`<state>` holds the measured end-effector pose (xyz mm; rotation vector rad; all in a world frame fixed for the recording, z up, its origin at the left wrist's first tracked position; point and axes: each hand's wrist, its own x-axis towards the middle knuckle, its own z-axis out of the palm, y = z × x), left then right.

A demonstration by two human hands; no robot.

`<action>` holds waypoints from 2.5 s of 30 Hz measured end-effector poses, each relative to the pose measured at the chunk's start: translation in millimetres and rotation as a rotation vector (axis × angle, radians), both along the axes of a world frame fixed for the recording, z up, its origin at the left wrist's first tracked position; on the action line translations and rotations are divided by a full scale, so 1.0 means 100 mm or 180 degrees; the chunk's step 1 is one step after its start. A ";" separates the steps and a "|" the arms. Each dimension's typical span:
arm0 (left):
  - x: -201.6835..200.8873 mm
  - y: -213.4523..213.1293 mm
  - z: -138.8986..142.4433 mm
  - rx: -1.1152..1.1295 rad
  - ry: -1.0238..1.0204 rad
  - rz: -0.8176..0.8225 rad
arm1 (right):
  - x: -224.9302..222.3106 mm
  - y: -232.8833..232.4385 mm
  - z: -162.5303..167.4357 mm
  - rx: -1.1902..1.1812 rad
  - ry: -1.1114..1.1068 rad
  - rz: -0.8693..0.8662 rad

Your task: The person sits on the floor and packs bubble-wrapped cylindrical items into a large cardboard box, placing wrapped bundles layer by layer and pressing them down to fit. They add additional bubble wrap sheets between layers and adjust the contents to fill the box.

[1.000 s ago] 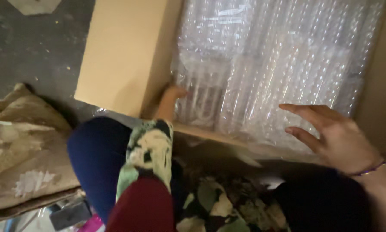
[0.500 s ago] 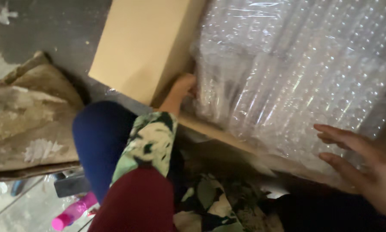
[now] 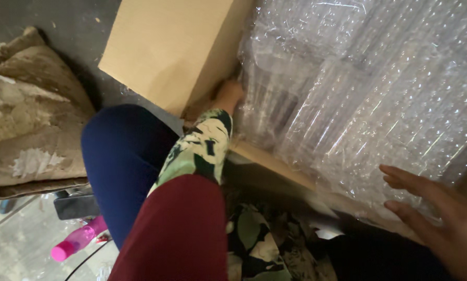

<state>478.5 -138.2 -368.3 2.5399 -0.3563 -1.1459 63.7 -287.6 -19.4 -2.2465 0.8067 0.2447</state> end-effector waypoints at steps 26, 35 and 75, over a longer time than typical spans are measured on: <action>0.09 0.56 -0.36 0.0104 0.1111 0.0892 | -1.14 0.32 -0.22 -0.0640 -0.0950 0.0962; 0.04 0.51 -0.20 -0.0200 0.1539 0.1035 | -1.40 0.31 -0.43 -0.0270 -0.0843 0.1445; -1.38 -0.28 1.78 -0.0314 0.0331 -0.0502 | 3.97 0.91 -2.16 -0.1140 0.0679 0.4218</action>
